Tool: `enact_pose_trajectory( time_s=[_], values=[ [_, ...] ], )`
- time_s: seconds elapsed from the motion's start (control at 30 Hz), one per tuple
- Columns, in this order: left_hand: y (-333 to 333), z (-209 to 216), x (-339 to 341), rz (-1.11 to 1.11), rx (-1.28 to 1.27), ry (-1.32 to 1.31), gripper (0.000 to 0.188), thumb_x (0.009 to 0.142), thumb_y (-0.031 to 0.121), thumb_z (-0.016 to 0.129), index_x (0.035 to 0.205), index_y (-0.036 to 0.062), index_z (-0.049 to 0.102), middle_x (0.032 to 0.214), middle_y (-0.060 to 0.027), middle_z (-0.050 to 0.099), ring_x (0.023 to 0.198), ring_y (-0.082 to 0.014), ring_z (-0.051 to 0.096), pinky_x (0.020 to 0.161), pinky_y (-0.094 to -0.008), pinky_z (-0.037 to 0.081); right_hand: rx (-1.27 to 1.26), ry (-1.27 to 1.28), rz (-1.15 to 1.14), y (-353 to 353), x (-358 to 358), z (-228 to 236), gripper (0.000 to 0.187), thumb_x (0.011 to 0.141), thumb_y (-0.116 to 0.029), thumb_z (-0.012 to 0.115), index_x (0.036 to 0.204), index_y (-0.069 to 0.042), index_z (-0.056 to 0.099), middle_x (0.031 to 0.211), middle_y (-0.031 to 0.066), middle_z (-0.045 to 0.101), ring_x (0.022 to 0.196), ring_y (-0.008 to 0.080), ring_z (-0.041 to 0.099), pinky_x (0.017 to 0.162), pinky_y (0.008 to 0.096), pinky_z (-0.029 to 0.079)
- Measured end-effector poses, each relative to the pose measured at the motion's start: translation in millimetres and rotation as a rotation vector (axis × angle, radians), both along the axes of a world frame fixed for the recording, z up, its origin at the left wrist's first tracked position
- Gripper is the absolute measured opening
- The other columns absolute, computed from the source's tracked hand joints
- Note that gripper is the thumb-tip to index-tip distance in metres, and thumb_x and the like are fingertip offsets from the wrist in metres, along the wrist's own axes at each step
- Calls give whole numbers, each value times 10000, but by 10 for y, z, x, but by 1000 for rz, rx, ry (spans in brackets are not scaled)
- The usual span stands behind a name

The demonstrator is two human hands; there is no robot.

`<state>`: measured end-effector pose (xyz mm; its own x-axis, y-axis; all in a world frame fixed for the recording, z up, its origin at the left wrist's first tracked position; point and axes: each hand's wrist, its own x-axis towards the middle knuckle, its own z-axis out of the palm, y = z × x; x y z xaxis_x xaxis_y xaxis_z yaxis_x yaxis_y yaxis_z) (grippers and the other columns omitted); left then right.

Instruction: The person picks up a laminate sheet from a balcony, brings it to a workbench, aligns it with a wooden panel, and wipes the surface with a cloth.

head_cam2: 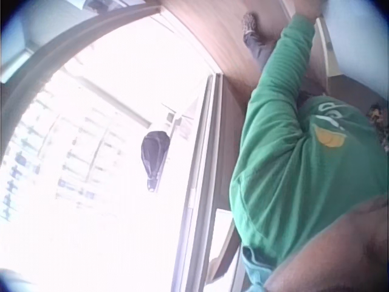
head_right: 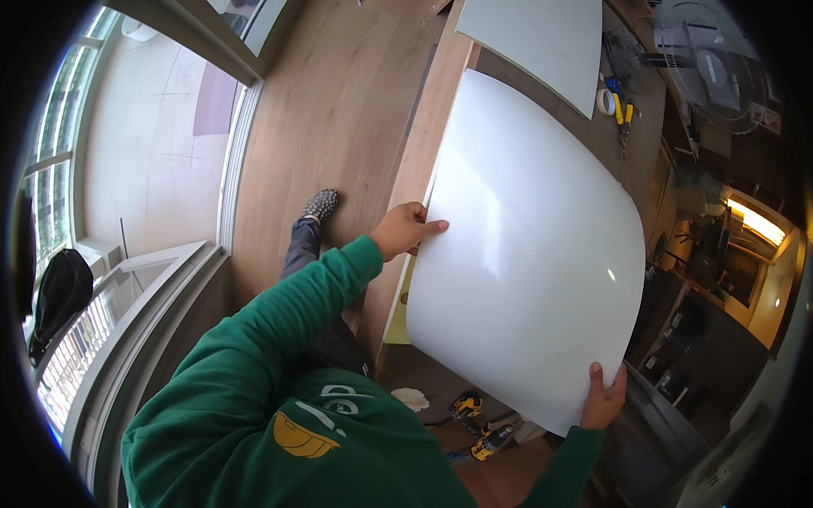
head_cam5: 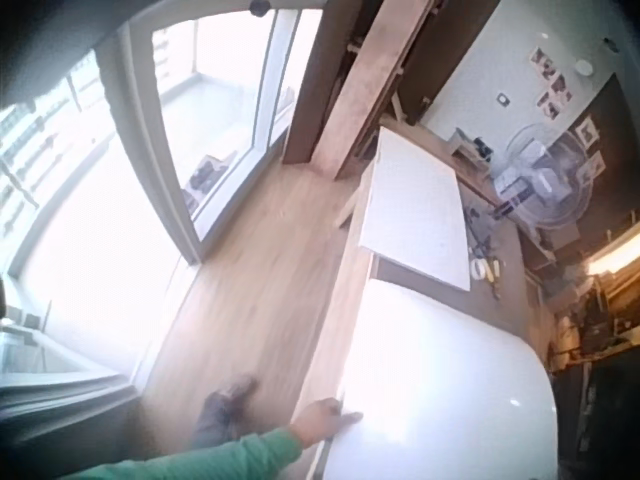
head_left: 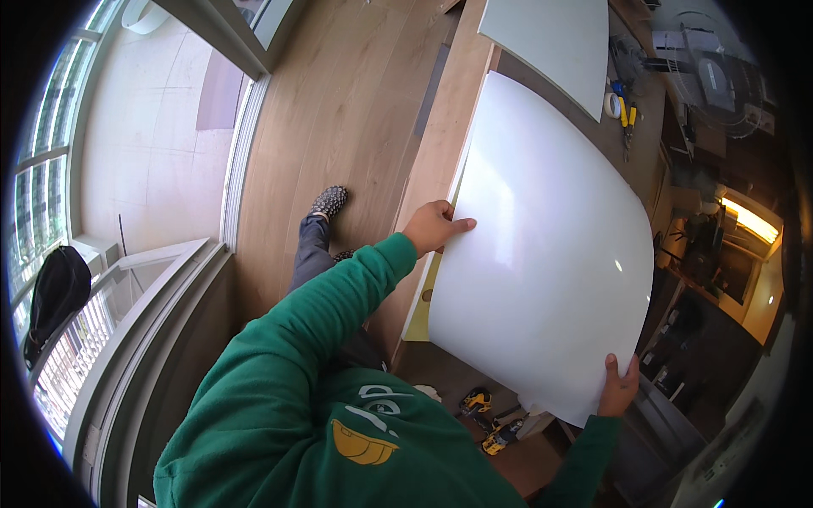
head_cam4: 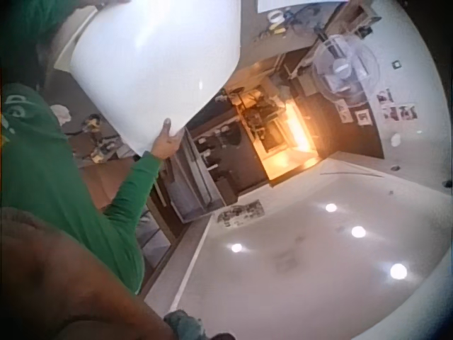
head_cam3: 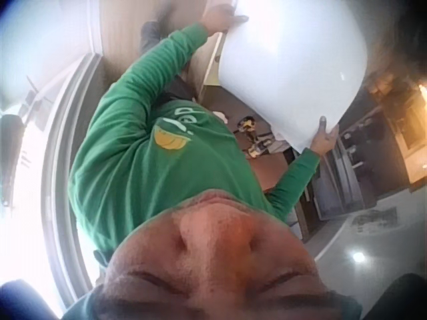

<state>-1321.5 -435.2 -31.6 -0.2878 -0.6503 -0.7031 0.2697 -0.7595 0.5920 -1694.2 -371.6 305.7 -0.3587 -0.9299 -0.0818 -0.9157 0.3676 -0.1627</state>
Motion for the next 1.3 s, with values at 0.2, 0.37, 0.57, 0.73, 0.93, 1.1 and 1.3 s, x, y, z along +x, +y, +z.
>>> enact_pose_trajectory(
  time_s=[0.2,0.37,0.57,0.73,0.93,1.1,1.3],
  values=[
    [60,214,91,-142,-16,-67,487,842,421,855,880,9,597,788,-98,637,720,-184,669,570,-340,579,3,-57,-10,-30,74,39,476,925,-268,788,1241,51,631,1131,126,691,1026,204,622,961,340,483],
    [118,131,48,-118,-166,-314,498,828,402,858,815,-9,577,752,-135,633,611,-218,635,524,-356,552,42,-32,-9,-64,82,59,488,922,-262,788,1263,48,626,1146,133,691,1035,215,628,969,349,486],
    [44,106,64,-148,-210,-362,507,830,397,854,792,-22,571,746,-165,658,614,-246,671,503,-362,560,23,29,-39,-5,232,25,495,930,-270,778,1281,40,620,1168,135,687,1054,223,628,979,356,484],
    [29,113,91,-214,-178,-350,512,847,405,834,883,-59,619,792,-201,685,672,-289,701,582,-397,577,67,53,-43,49,218,-24,468,958,-274,755,1289,28,618,1188,138,683,1063,218,625,979,358,484],
    [112,-17,-28,-199,-307,-517,569,863,444,798,985,-95,664,918,-270,711,852,-375,710,796,-445,561,7,97,-22,222,409,-14,473,966,-307,758,1263,32,616,1152,134,673,1045,216,620,964,365,486],
    [164,-39,3,-182,-292,-515,582,863,450,795,1018,-97,673,970,-284,715,904,-392,711,815,-448,559,69,62,7,174,453,145,486,957,-322,763,1242,41,610,1149,138,651,1041,231,607,964,377,479],
    [90,33,-22,-206,-267,-464,578,868,436,797,1040,-102,672,997,-278,722,915,-388,717,827,-441,562,110,-89,29,160,342,267,575,921,-290,784,1327,40,545,1222,152,621,1118,242,580,1016,385,445]
  ],
)
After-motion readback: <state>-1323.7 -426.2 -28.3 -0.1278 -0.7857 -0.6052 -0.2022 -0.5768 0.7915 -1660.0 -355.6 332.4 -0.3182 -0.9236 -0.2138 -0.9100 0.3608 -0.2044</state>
